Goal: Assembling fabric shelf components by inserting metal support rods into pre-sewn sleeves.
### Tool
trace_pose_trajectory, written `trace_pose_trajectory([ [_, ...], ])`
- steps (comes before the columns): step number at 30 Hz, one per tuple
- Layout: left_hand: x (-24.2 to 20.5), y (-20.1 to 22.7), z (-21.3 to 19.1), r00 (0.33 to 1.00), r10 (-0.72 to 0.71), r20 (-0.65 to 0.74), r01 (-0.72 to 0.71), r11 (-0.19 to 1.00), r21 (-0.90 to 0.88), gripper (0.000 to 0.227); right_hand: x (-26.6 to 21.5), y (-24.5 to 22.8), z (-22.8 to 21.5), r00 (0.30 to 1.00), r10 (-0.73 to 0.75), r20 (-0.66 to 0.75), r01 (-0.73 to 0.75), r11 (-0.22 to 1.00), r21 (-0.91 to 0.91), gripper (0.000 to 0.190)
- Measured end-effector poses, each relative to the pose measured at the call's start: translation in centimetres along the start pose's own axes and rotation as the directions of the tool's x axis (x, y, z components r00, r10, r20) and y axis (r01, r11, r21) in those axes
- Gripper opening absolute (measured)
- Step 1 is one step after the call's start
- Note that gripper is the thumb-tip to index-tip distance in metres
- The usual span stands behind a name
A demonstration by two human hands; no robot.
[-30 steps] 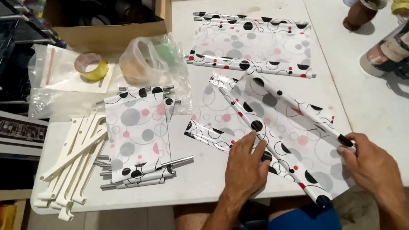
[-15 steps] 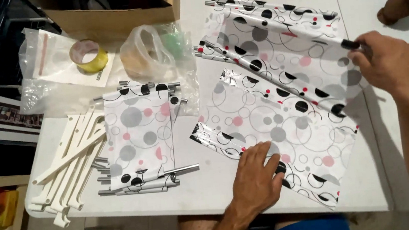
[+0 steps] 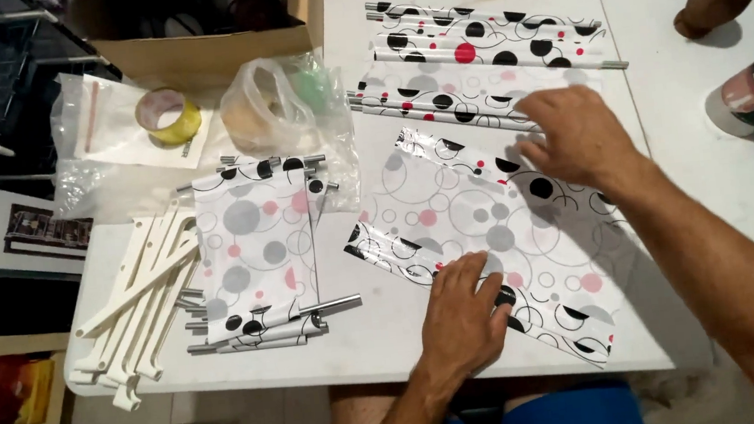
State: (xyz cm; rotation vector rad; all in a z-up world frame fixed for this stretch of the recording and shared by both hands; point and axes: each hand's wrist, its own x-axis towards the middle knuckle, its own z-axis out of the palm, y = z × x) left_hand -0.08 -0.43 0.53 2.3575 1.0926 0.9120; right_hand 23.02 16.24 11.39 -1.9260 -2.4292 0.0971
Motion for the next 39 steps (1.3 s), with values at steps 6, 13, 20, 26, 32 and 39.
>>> trace_pose_trajectory([
  [6, -0.1, 0.0, 0.1, 1.000, 0.023, -0.020, -0.023, 1.000, 0.010, 0.042, -9.6, 3.4, 0.7, 0.979, 0.202, -0.026, -0.197, 0.971, 0.135, 0.060],
  [13, -0.4, -0.2, 0.5, 0.999, -0.007, 0.038, 0.005, 0.999, 0.040, 0.041, -20.3, 9.1, 2.9, 0.734, 0.678, 0.034, -0.638, 0.672, 0.377, 0.030],
  [20, -0.1, 0.0, 0.9, 1.000, 0.008, 0.028, -0.008, 1.000, 0.026, 0.039, -23.7, 12.6, 10.6, 0.685, 0.704, -0.188, -0.688, 0.710, 0.151, 0.035],
  [26, 0.7, 0.3, 0.1, 1.000, 0.018, 0.000, -0.018, 0.998, 0.067, 0.029, -23.9, 12.2, 11.0, 0.717, 0.686, -0.120, -0.666, 0.726, 0.171, 0.035],
  [32, 1.2, 1.7, 1.1, 1.000, 0.004, 0.026, -0.005, 0.999, 0.032, 0.026, -26.6, 20.0, 11.9, 0.618, 0.530, -0.581, -0.526, 0.828, 0.196, 0.025],
  [39, 1.4, 2.9, -0.2, 0.989, -0.135, 0.061, 0.127, 0.985, 0.117, 0.031, -29.0, 30.7, 11.2, 0.586, 0.743, -0.323, -0.785, 0.620, 0.001, 0.078],
])
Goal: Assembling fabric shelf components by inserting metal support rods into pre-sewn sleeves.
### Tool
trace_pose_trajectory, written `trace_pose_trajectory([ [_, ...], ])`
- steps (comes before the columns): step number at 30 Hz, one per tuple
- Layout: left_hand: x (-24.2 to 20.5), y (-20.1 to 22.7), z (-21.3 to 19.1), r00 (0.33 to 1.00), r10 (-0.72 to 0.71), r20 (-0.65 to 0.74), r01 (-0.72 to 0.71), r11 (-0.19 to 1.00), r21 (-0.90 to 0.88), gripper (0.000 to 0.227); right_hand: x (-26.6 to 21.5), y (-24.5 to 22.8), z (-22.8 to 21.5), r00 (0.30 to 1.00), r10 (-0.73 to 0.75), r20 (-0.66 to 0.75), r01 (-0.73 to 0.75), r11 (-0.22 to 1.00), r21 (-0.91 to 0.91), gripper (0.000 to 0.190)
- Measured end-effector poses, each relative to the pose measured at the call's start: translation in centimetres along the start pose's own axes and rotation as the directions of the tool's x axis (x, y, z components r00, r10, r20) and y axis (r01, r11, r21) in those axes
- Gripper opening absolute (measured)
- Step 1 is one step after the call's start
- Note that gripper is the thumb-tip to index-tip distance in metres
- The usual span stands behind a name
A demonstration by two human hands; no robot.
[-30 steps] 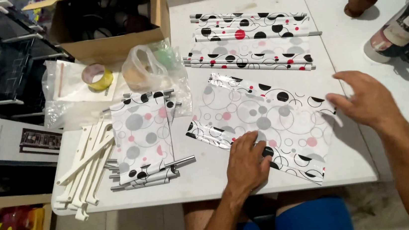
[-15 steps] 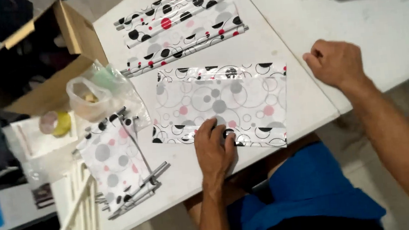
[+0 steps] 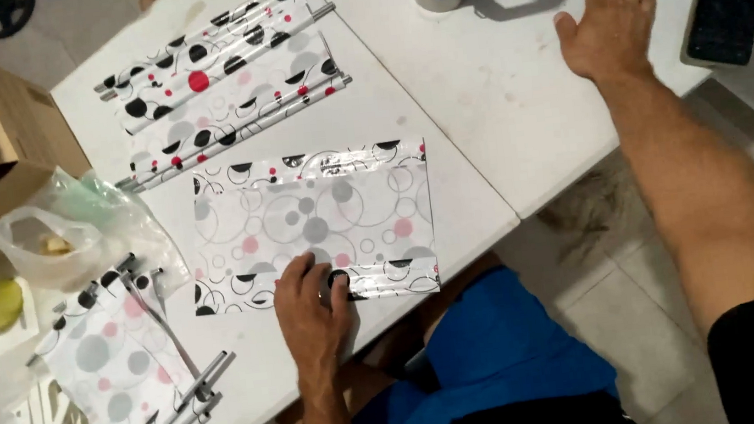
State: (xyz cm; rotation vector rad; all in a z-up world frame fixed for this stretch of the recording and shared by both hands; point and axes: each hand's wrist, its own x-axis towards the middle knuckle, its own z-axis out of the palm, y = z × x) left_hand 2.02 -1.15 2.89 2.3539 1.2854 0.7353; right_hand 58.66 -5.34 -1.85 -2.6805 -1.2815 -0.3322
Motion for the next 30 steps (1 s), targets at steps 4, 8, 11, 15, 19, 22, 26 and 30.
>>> trace_pose_trajectory([
  [4, -0.1, -0.2, 0.5, 0.996, 0.047, -0.071, -0.048, 0.999, -0.012, 0.024, -0.6, 0.4, 0.5, 0.973, -0.101, -0.206, 0.045, 0.963, -0.264, 0.043],
  [8, -0.1, -1.3, 0.8, 0.994, 0.091, -0.058, -0.092, 0.996, -0.005, 0.025, -0.4, 1.2, 1.9, 0.974, -0.054, -0.220, 0.020, 0.988, -0.153, 0.050],
  [11, -0.6, -1.3, 0.7, 0.995, 0.057, -0.080, -0.060, 0.998, -0.029, 0.025, 0.3, 0.0, 1.2, 0.987, -0.030, -0.157, -0.009, 0.971, -0.240, 0.055],
  [15, -0.6, -1.5, 0.5, 0.999, 0.047, -0.012, -0.047, 0.999, -0.015, 0.028, 0.3, -0.9, -1.1, 0.977, 0.193, 0.090, -0.187, 0.980, -0.075, 0.079],
  [19, -0.6, -0.9, 0.5, 0.996, 0.042, -0.076, -0.044, 0.999, -0.029, 0.027, -0.3, -0.5, 0.2, 0.985, 0.030, -0.172, -0.073, 0.966, -0.249, 0.053],
  [22, -0.4, -0.7, 0.3, 0.998, -0.059, 0.004, 0.059, 0.997, -0.044, 0.031, -0.3, -0.3, 0.5, 0.965, -0.020, -0.262, -0.020, 0.988, -0.150, 0.060],
  [26, -0.9, -1.6, 0.5, 1.000, -0.005, -0.007, 0.004, 0.999, -0.048, 0.030, -0.4, -0.8, 0.1, 1.000, -0.005, -0.008, 0.002, 0.930, -0.368, 0.027],
  [30, -0.9, -2.2, 1.1, 0.993, 0.088, -0.083, -0.092, 0.994, -0.051, 0.024, -0.3, -2.5, -4.6, 0.879, 0.212, 0.426, -0.206, 0.977, -0.060, 0.033],
])
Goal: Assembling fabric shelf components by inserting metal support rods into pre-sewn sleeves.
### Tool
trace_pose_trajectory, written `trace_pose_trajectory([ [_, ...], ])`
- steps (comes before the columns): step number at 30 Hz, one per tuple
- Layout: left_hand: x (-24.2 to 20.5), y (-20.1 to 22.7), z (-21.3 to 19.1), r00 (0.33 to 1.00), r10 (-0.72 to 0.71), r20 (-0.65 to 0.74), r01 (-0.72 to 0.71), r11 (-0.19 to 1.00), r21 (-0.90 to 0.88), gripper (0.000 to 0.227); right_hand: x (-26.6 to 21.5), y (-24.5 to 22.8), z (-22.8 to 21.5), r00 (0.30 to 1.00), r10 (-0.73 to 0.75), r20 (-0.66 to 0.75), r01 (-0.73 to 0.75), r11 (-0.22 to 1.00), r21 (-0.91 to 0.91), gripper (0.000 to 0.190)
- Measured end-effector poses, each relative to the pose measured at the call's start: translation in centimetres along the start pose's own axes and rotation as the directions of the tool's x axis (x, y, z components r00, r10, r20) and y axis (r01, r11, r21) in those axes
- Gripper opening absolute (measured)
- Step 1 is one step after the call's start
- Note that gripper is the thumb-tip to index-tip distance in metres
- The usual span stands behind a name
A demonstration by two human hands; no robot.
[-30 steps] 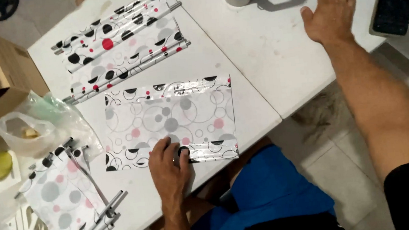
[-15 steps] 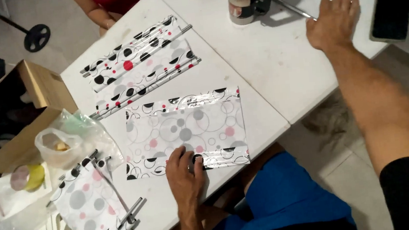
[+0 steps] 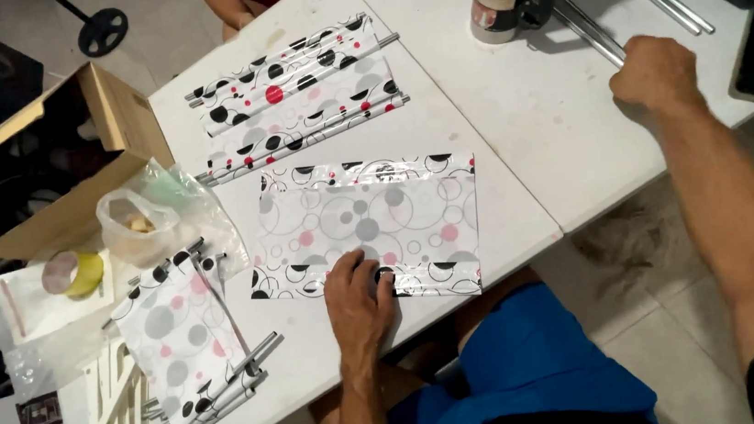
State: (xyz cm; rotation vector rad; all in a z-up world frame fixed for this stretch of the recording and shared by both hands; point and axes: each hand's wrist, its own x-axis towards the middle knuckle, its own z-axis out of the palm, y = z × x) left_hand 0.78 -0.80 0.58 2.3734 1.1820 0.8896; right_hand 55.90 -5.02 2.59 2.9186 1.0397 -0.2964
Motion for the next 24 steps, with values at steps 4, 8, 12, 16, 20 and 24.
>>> trace_pose_trajectory([
  [4, 0.0, -0.6, 0.3, 1.000, 0.003, 0.000, -0.003, 1.000, 0.009, 0.026, -6.4, -1.1, -2.5, 0.997, -0.023, 0.076, 0.028, 0.997, -0.072, 0.038],
  [8, -0.3, -0.9, 0.4, 0.997, 0.064, -0.031, -0.063, 0.998, 0.021, 0.028, -9.0, 3.6, 1.2, 0.997, -0.054, 0.059, 0.057, 0.997, -0.044, 0.045],
  [12, 0.0, -0.6, -0.1, 0.998, 0.061, -0.016, -0.061, 0.998, -0.013, 0.029, -9.5, 12.4, 10.0, 0.993, -0.041, -0.111, 0.104, 0.747, 0.656, 0.045],
  [16, -0.2, -0.8, 0.1, 0.994, 0.091, -0.058, -0.092, 0.996, -0.013, 0.028, -17.7, 10.8, 10.7, 0.989, 0.063, -0.132, 0.116, 0.218, 0.969, 0.015],
  [20, -0.3, -0.2, 0.4, 0.981, 0.185, -0.066, -0.180, 0.982, 0.064, 0.028, -22.3, 9.8, 9.6, 0.982, -0.085, -0.171, 0.172, 0.010, 0.985, 0.041],
  [24, -1.1, 3.7, 1.0, 0.917, 0.375, 0.136, -0.369, 0.927, -0.072, 0.038, -25.7, 4.2, 3.0, 0.944, -0.152, -0.292, 0.303, 0.057, 0.951, 0.063],
])
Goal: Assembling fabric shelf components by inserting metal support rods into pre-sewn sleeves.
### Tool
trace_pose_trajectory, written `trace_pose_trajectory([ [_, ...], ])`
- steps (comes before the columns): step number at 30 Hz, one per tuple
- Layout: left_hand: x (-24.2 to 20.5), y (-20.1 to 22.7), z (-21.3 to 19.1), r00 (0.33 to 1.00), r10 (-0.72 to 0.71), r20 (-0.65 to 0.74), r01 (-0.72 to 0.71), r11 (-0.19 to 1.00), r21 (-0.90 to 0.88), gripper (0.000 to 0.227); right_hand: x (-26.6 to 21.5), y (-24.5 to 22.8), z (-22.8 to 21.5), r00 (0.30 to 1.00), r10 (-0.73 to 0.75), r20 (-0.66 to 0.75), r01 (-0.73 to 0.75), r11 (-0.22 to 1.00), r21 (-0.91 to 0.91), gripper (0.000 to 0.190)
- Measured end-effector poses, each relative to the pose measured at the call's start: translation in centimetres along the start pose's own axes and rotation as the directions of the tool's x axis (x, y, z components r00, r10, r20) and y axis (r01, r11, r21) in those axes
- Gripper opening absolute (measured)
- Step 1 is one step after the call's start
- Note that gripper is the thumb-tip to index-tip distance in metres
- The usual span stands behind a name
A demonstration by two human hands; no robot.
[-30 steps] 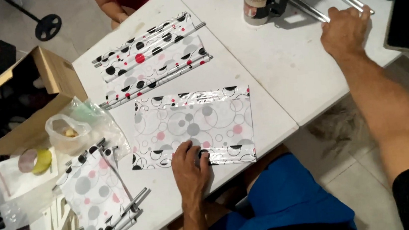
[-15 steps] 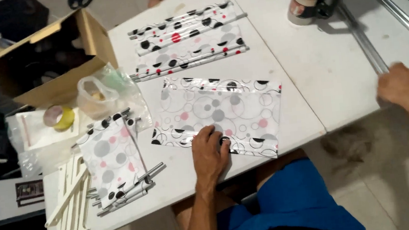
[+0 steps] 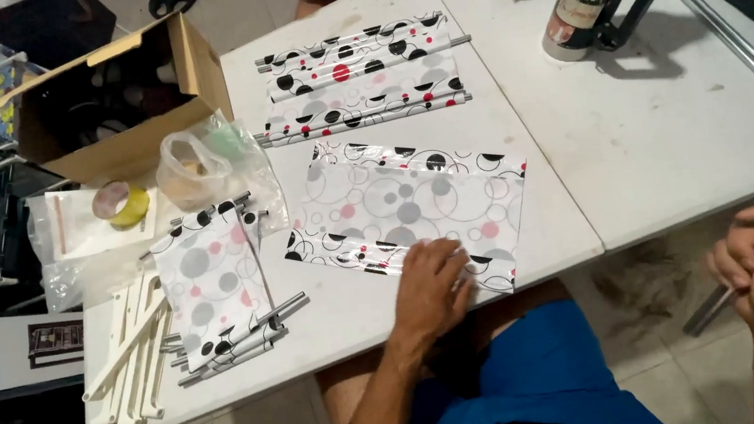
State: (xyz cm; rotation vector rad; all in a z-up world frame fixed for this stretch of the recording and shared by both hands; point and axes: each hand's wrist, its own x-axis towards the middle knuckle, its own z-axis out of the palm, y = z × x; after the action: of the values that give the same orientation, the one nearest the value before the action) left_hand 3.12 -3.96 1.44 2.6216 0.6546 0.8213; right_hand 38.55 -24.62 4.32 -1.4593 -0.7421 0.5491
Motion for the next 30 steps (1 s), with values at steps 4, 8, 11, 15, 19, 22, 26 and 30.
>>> trace_pose_trajectory([
  [4, 1.7, 0.5, 2.0, 0.991, -0.006, 0.132, 0.023, 0.991, -0.130, 0.042, 0.6, -1.4, 1.6, 0.994, -0.078, 0.071, 0.081, 0.996, -0.030, 0.072],
  [8, 1.3, -0.5, 3.6, 0.979, -0.035, 0.199, 0.057, 0.993, -0.107, 0.029, -0.6, -2.9, 2.5, 0.986, 0.108, 0.124, -0.035, 0.874, -0.484, 0.015],
  [11, 1.4, -0.6, 3.4, 0.986, -0.065, 0.150, 0.086, 0.987, -0.137, 0.020, -1.4, -2.2, 0.6, 0.968, 0.178, 0.178, -0.003, 0.716, -0.698, 0.019],
  [15, 1.5, -0.9, 2.6, 0.980, -0.046, 0.192, 0.090, 0.971, -0.222, 0.048, -2.0, -0.4, -3.0, 0.936, 0.271, 0.225, 0.091, 0.429, -0.899, 0.020],
  [19, 2.0, -0.3, 2.2, 0.984, -0.070, 0.166, 0.105, 0.972, -0.209, 0.033, -3.7, 2.8, -7.6, 0.941, 0.257, 0.219, 0.115, 0.364, -0.924, 0.024],
  [22, 1.5, -0.3, 2.7, 0.989, -0.035, 0.145, 0.060, 0.983, -0.172, 0.033, -5.1, 2.9, -8.9, 0.958, 0.240, 0.159, 0.092, 0.269, -0.959, 0.027],
  [26, 1.4, -0.3, 2.6, 0.991, -0.005, 0.134, 0.024, 0.990, -0.141, 0.024, -5.3, 2.9, -9.0, 0.927, 0.358, 0.109, 0.022, 0.238, -0.971, 0.029],
  [30, 1.5, 0.0, 2.1, 0.985, 0.018, 0.173, 0.002, 0.993, -0.117, 0.038, -5.1, 2.7, -8.3, 0.907, 0.400, 0.134, 0.081, 0.146, -0.986, 0.024],
])
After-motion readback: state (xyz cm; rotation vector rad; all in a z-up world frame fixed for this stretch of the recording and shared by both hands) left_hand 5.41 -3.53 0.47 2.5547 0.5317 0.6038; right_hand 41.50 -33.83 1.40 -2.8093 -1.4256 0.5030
